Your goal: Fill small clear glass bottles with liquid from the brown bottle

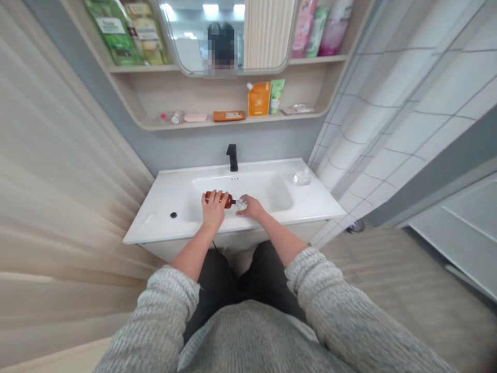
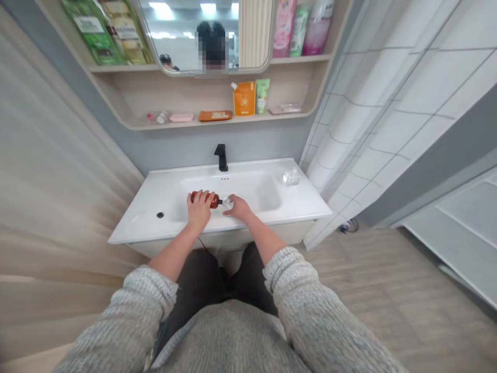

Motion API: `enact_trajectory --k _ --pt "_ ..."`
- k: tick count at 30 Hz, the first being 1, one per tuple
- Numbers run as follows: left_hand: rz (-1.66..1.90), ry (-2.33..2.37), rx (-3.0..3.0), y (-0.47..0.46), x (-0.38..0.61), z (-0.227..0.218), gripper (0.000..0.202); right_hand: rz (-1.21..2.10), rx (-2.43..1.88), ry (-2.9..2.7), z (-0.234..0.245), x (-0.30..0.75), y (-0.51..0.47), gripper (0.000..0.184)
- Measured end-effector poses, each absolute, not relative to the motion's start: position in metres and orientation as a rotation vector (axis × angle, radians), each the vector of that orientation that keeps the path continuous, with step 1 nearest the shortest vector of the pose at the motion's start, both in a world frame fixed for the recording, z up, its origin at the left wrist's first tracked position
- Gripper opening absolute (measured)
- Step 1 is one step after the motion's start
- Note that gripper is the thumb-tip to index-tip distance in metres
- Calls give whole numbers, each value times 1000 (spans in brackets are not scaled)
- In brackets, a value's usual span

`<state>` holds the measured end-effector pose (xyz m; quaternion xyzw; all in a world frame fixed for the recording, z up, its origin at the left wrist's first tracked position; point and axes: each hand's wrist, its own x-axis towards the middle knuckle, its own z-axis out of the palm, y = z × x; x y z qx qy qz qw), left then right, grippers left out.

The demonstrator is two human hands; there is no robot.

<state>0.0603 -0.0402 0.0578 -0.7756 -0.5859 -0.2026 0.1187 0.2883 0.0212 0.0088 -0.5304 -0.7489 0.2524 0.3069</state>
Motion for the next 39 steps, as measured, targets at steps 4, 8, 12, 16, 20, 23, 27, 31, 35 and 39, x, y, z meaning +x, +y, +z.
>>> enact_trajectory --k 4,8,12,16,20,23,27,31,35,39 --pt "-589 -1676 -2266 -37 58 58 61 675 -1402 -1974 9 289 21 77" --pt "-589 -1651 -2280 -35 57 60 61 664 -1412 -1971 10 289 21 78" --pt "-580 -1640 -2284 -36 57 63 61 666 -1400 -1972 10 289 20 78" --pt "-573 -1643 -2296 -37 57 66 62 661 -1394 -1973 11 289 20 77" --pt "-562 -1651 -2298 -37 57 68 63 650 -1391 -1974 11 289 19 76" --pt "-558 -1641 -2303 -37 57 69 63 651 -1394 -1970 11 289 19 79" --pt "-571 -1631 -2312 -37 57 71 64 655 -1389 -1964 10 289 20 78" --pt "-572 -1633 -2329 -37 57 74 64 664 -1399 -1954 11 289 19 78" --pt "-565 -1641 -2330 -36 57 75 63 653 -1392 -1952 12 289 18 76" --pt "-558 -1632 -2335 -36 57 77 62 664 -1393 -1939 13 288 16 77"
